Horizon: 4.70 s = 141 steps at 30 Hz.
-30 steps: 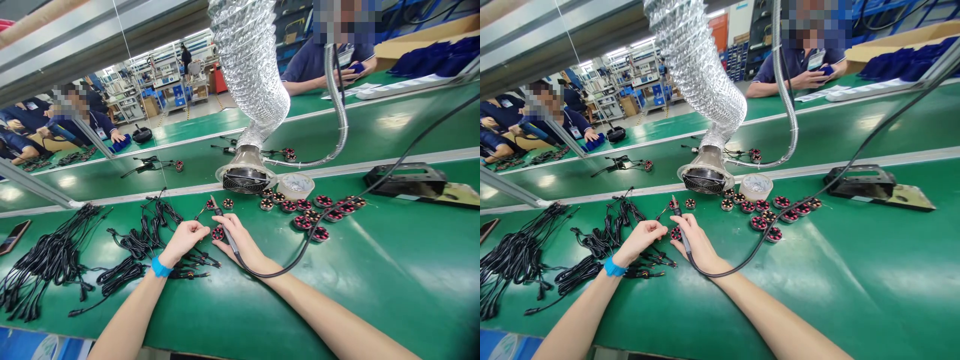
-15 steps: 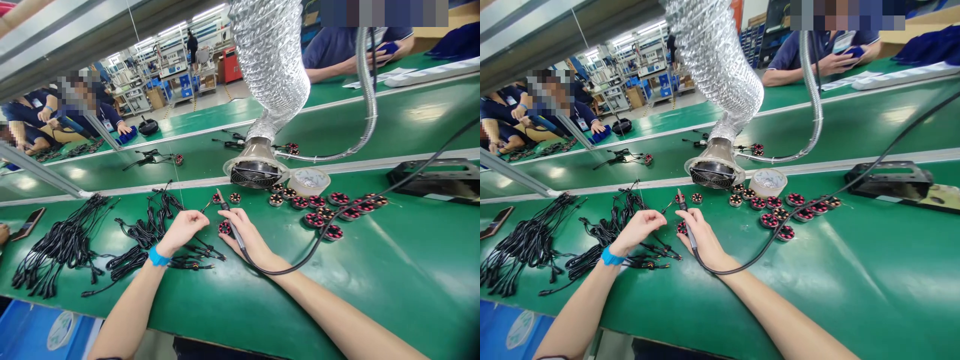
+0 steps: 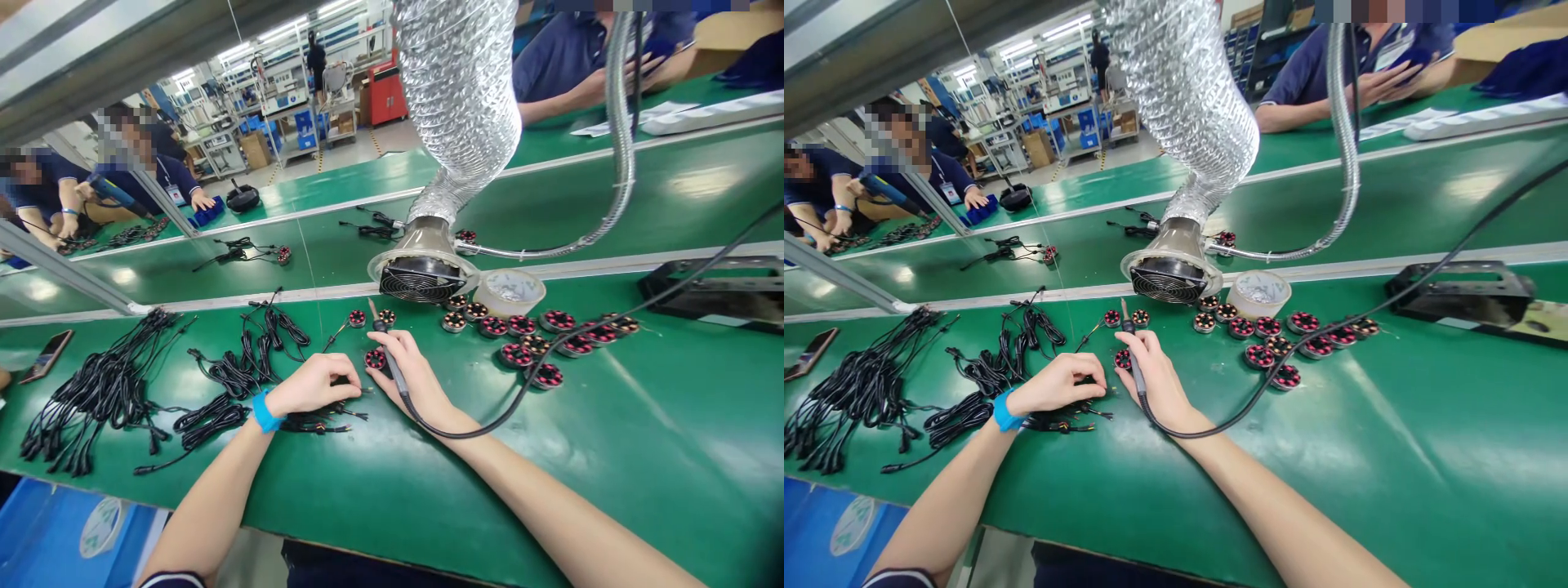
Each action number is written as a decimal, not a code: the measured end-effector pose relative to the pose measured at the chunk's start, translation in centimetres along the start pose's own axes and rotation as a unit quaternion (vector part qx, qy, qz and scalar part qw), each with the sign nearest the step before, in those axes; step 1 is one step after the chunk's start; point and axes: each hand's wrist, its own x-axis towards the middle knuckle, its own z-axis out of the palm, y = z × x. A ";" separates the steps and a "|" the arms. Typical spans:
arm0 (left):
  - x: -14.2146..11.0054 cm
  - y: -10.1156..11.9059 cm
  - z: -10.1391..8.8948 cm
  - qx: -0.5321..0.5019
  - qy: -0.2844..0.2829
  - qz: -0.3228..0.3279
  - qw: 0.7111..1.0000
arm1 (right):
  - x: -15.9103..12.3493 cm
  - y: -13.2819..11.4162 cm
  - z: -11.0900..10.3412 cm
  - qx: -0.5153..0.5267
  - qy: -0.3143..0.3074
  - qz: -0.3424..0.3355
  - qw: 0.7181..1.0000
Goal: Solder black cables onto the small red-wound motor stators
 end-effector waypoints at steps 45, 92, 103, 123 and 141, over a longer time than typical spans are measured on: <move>1.1 -0.9 0.9 -0.329 0.136 -0.087 0.930 | 0.5 -3.6 0.6 0.179 0.096 0.046 0.978; 1.1 -0.4 1.2 -0.241 0.094 -0.120 0.959 | 0.7 -3.1 -0.6 0.117 -0.011 -0.070 0.991; 1.9 -1.8 1.4 -0.264 0.220 -0.165 0.925 | 1.2 -2.4 -1.9 0.131 0.163 0.100 0.973; 1.9 -1.2 1.4 -0.259 0.187 -0.166 0.933 | 0.6 -2.9 -1.9 0.134 0.120 0.066 0.981; 1.8 -1.6 1.5 -0.256 0.186 -0.166 0.934 | 0.3 -2.6 -1.5 0.193 0.164 0.126 0.959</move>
